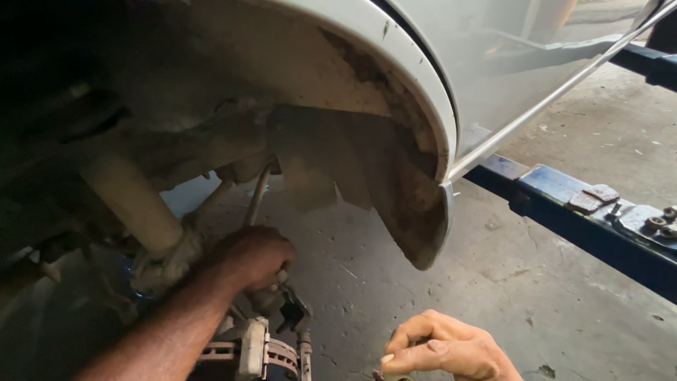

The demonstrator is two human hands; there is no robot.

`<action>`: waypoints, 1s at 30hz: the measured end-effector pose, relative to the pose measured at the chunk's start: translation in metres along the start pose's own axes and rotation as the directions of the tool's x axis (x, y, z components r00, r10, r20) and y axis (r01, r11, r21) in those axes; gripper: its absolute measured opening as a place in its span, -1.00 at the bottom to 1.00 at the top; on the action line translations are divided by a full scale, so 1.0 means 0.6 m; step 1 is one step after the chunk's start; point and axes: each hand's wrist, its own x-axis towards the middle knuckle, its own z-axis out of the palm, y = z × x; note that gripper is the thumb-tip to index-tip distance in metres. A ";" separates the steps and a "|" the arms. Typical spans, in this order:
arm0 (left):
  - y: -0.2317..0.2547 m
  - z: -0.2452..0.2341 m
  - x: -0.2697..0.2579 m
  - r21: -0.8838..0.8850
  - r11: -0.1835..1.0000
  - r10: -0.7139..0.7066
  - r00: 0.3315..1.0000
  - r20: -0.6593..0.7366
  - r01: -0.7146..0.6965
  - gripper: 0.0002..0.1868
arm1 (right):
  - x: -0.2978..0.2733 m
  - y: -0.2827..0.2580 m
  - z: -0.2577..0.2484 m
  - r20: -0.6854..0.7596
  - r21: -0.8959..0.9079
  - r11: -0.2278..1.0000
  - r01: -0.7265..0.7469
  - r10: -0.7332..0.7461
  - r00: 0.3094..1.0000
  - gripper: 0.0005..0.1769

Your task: The recorder is servicing the brake assembly of a vehicle, including cleaning and lubricating caliper pins and inspecting the brake rotor and caliper.

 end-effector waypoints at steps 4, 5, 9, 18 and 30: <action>0.011 -0.015 -0.005 -0.005 0.999 -0.039 0.998 0.045 0.040 -0.78 | 0.002 -0.008 -0.005 0.048 -0.096 0.995 0.015 -0.010 0.999 -0.76; 0.013 -0.019 -0.007 0.001 0.999 -0.051 0.996 0.078 0.051 -0.78 | 0.003 -0.012 -0.007 0.048 -0.040 0.999 -0.010 0.012 0.999 -0.78; -0.004 0.009 0.013 0.010 1.000 -0.024 0.999 0.036 0.024 -0.82 | 0.018 -0.005 -0.002 -0.044 -0.155 0.987 0.030 -0.037 0.998 -0.83; -0.016 0.024 0.023 0.051 0.998 0.046 0.998 0.039 -0.048 -0.72 | 0.003 0.101 -0.006 -0.230 0.661 0.699 -0.272 0.535 0.813 -0.74; -0.024 0.043 0.029 0.128 0.986 0.112 0.994 -0.020 -0.109 -0.70 | -0.038 0.242 -0.031 -0.415 -0.002 0.615 -0.789 0.717 0.560 -0.70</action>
